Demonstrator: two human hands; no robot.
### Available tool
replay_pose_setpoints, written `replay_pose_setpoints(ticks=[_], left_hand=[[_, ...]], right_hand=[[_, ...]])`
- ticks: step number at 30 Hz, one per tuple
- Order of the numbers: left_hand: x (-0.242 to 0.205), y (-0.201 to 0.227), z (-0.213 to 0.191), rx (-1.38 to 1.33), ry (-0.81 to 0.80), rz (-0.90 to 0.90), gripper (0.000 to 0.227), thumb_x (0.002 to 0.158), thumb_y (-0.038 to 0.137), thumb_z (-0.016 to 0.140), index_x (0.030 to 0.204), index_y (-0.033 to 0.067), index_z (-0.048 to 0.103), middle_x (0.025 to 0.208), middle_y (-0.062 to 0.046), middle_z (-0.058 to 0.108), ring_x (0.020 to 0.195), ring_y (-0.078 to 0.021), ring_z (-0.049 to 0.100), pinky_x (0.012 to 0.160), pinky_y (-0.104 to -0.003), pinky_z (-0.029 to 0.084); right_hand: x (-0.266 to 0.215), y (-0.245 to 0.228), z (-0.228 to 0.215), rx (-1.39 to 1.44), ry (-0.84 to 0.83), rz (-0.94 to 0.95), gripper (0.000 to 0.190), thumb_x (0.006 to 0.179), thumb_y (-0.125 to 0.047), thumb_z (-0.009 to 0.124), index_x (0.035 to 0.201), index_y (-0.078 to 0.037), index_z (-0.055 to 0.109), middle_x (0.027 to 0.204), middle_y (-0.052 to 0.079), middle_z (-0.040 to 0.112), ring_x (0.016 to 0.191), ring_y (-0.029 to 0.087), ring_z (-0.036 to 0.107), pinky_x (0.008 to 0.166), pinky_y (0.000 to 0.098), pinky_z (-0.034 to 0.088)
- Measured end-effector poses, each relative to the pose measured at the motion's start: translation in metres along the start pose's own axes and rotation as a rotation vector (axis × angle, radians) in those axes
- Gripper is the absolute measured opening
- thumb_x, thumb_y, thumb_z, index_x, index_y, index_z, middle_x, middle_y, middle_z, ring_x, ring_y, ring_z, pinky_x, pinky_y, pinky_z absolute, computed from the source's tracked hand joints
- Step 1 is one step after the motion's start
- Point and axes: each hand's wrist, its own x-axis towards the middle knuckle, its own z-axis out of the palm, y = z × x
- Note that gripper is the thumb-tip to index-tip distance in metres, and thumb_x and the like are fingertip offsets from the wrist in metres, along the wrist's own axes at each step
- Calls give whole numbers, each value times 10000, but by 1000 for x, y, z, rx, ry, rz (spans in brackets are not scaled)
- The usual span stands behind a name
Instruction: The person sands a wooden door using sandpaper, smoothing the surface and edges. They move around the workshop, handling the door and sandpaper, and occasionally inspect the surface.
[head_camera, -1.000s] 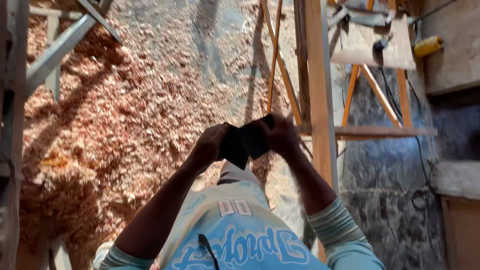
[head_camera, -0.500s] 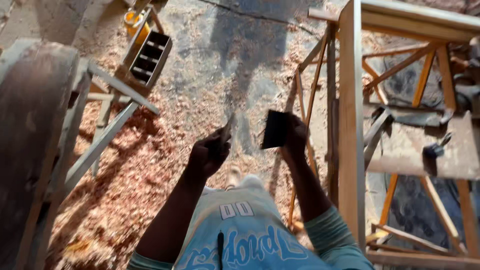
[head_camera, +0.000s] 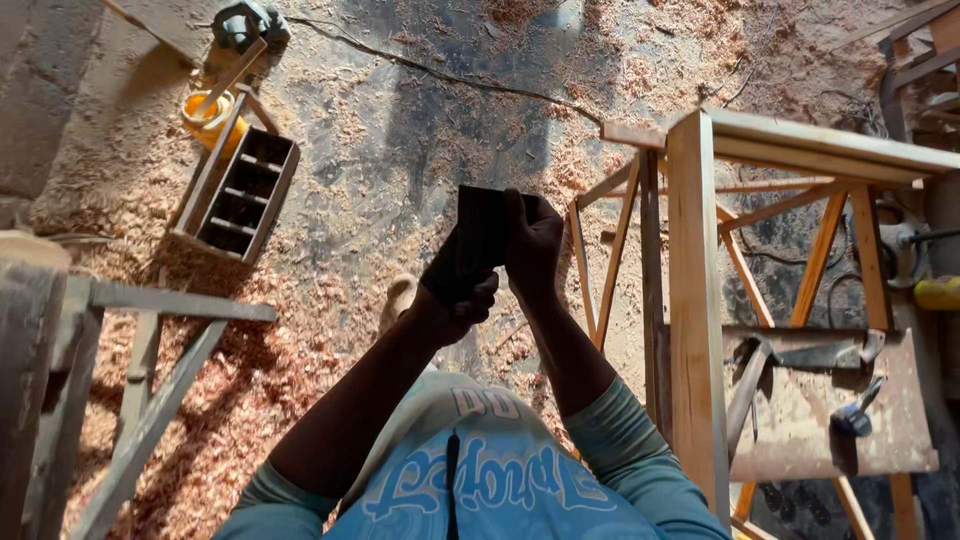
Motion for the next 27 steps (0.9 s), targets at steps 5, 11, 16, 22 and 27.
replay_pose_setpoints(ticks=[5,11,16,22,27], left_hand=[[78,98,-23,257,321,147,423,1037,485,436,1064,97,603,756,-43,593,483,-130,489,391,-260,342],[160,185,-44,3,33,85,301,1167,337,437,1044,108,586,763,-55,595,498,-124,500,399,-250,362],[231,265,-56,176,500,143,452,1002,450,369,1001,84,634,787,-80,654,502,-164,559,403,-266,402],[333,370,-77,280,301,349,349,1085,371,440,1025,79,620,782,-59,615,529,-166,554,440,-285,419],[423,462,-62,105,236,332,386,1060,415,436,1025,80,625,750,-50,623,499,-142,574,427,-274,455]], right_hand=[[93,1,53,-258,57,-121,297,1025,-285,692,908,-13,668,741,-27,641,672,40,570,590,238,471],[210,14,81,-210,110,-72,298,1027,-262,681,869,-10,657,727,-19,635,657,45,541,579,240,455],[302,42,116,-291,-41,-143,273,1026,-256,690,902,-13,682,763,-12,667,722,47,601,657,228,488],[451,54,159,-385,-92,-237,295,1023,-268,695,911,5,692,752,20,652,729,68,595,660,269,502],[572,53,186,-252,-174,-163,296,1026,-264,649,923,2,728,751,3,700,678,79,635,605,268,500]])
